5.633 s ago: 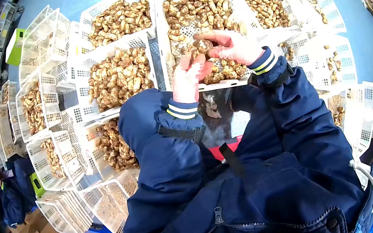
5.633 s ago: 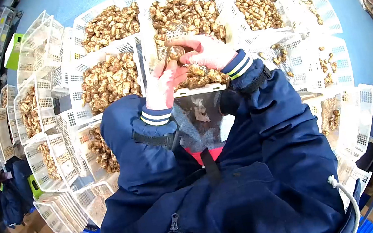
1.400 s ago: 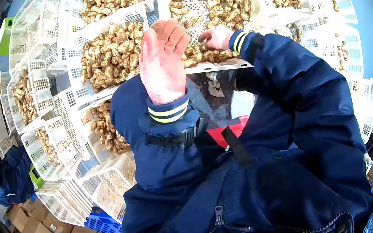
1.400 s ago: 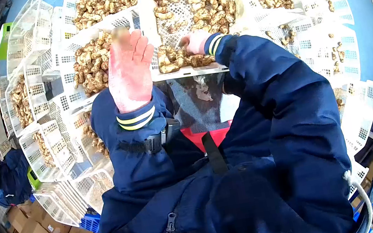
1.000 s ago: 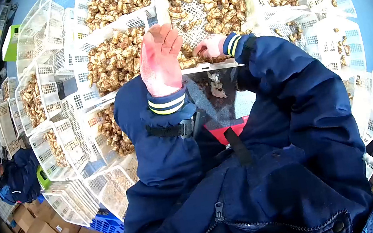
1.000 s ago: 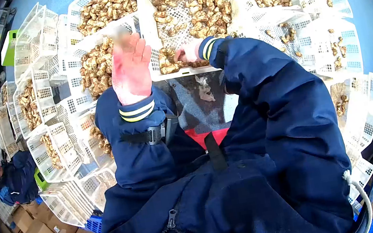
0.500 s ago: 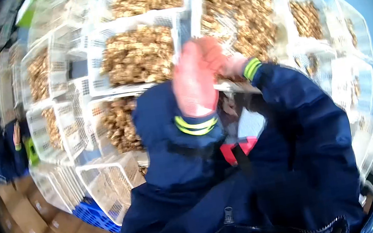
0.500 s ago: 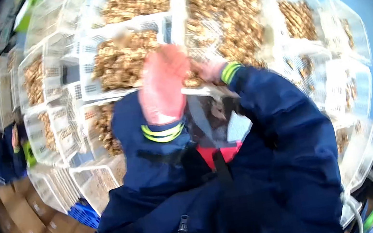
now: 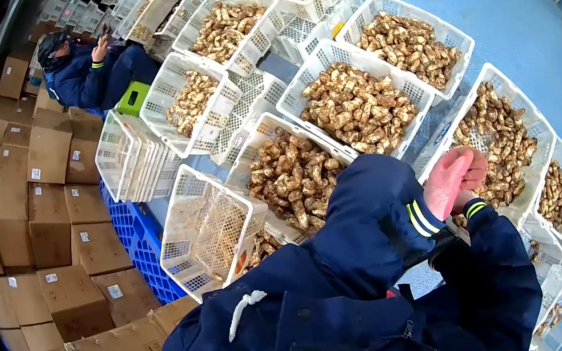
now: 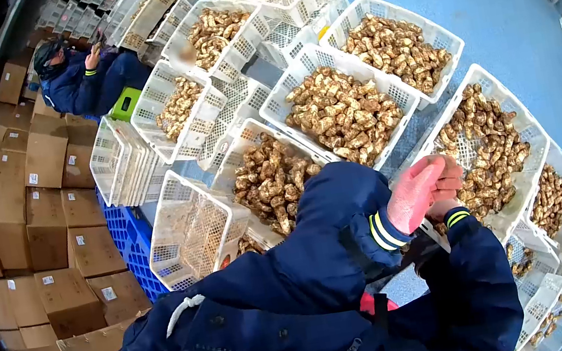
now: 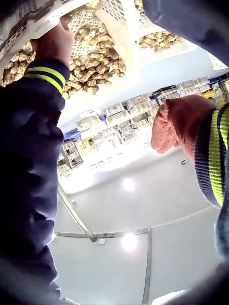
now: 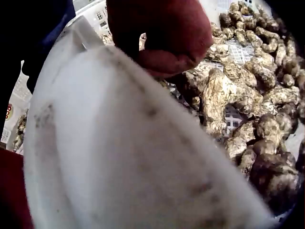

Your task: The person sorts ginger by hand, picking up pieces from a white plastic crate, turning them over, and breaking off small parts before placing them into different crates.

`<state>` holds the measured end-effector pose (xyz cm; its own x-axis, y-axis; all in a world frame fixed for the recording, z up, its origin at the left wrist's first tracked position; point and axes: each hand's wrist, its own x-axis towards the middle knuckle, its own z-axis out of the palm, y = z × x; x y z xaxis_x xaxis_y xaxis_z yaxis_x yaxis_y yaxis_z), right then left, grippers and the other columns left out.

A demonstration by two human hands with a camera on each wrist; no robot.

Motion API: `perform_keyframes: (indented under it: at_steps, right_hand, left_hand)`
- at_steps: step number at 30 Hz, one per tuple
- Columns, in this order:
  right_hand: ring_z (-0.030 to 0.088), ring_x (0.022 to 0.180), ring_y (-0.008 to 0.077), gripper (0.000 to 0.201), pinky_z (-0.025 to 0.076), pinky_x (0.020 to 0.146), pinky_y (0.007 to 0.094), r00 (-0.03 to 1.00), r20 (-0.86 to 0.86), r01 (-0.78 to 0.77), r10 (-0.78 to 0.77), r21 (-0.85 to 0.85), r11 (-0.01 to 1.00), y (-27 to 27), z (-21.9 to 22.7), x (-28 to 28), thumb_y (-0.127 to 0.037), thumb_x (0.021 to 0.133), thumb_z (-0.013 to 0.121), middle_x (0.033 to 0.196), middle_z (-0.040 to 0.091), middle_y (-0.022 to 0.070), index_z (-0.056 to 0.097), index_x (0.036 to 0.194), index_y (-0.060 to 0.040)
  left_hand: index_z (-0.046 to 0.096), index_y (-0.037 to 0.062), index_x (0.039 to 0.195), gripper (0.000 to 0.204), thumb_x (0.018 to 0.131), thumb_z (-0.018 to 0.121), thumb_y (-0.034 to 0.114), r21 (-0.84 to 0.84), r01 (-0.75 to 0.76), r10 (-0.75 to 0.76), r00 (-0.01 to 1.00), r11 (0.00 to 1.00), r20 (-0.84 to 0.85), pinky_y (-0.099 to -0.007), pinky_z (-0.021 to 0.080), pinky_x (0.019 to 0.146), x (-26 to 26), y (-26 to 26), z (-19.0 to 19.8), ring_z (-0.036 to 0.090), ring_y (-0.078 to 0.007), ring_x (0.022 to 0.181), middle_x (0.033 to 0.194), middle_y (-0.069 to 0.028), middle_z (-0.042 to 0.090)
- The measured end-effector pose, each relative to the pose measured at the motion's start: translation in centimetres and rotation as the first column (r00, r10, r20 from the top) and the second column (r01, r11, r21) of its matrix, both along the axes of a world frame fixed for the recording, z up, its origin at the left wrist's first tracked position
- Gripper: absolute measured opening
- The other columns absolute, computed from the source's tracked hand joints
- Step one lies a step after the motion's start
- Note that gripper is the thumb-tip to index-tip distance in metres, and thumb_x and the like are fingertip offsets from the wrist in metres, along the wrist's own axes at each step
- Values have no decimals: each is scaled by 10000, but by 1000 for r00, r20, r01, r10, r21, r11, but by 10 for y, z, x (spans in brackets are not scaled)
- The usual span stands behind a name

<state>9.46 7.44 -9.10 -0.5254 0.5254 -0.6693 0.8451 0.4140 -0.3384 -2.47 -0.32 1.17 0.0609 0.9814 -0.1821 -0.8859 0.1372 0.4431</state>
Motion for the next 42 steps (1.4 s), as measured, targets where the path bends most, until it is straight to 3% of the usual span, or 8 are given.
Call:
perform_keyframes:
  at_steps: [12, 14, 16, 21, 24, 27, 39, 42]
  right_hand:
    - [584, 640, 152, 198, 459, 565, 262, 941, -200, 261, -274, -88, 961, 18, 20, 21, -216, 777, 544, 716, 617, 74, 624, 875, -63]
    - [583, 625, 143, 190, 459, 552, 253, 834, -298, 425, -464, -190, 885, 12, 40, 33, -207, 773, 553, 705, 617, 65, 634, 857, -57]
    - [582, 610, 135, 182, 459, 539, 244, 671, -358, 591, -649, -269, 761, 4, 67, 47, -198, 770, 562, 693, 618, 57, 645, 838, -51]
    - [506, 541, 90, 190, 404, 498, 228, 227, -736, 815, -638, -216, 538, -48, 161, 52, -170, 762, 603, 610, 539, 32, 536, 794, 5]
    - [509, 562, 96, 193, 413, 512, 241, 236, -874, 841, -425, -35, 540, -82, 175, 52, -131, 738, 628, 633, 542, 41, 537, 841, 5]
    - [579, 660, 229, 208, 454, 580, 309, 623, -762, 727, -176, 482, 490, -98, 165, 49, -168, 716, 619, 762, 579, 101, 578, 894, -68]
    - [603, 769, 216, 228, 458, 676, 286, 435, -817, 787, -380, 139, 602, -94, 173, 64, -152, 767, 576, 831, 613, 118, 597, 958, -29]
    - [564, 786, 103, 307, 447, 704, 243, 191, -846, 741, -498, -208, 638, -84, 162, 69, -166, 790, 561, 892, 614, 70, 558, 1059, -18]
  left_hand:
    - [528, 34, 983, 228, 876, 497, 233, -63, -86, 68, 967, 994, -244, -226, 464, 648, 12, 4, -4, 553, -115, 724, 871, -47, 576]
    - [539, 8, 995, 230, 864, 497, 192, -17, -135, 111, 876, 991, -469, -220, 446, 627, 9, 1, -1, 537, -104, 698, 813, -44, 574]
    - [552, 4, 986, 237, 857, 503, 196, -97, -101, 73, 964, 990, -257, -255, 465, 650, 13, -4, 6, 567, -130, 709, 840, -66, 595]
    - [516, 6, 1060, 348, 843, 549, 276, -90, 97, -125, 903, 991, -412, -341, 468, 738, 25, -6, 2, 580, -217, 839, 966, -118, 585]
    - [521, 49, 1037, 344, 846, 554, 332, 63, 238, -222, 955, 969, -198, -262, 453, 730, 39, -7, -4, 547, -119, 822, 935, -42, 570]
    - [531, 45, 1033, 319, 868, 521, 317, 60, 276, -249, 927, 959, -281, -255, 452, 707, 40, -11, 4, 533, -105, 794, 922, -39, 566]
    - [512, 19, 944, 250, 895, 461, 258, 26, 260, -244, 932, 965, -269, -303, 497, 632, 25, -12, 10, 571, -194, 680, 814, -91, 563]
    - [550, -6, 942, 235, 852, 517, 209, -18, 199, -193, 919, 980, -344, -270, 505, 536, 26, -12, 15, 590, -191, 674, 814, -99, 593]
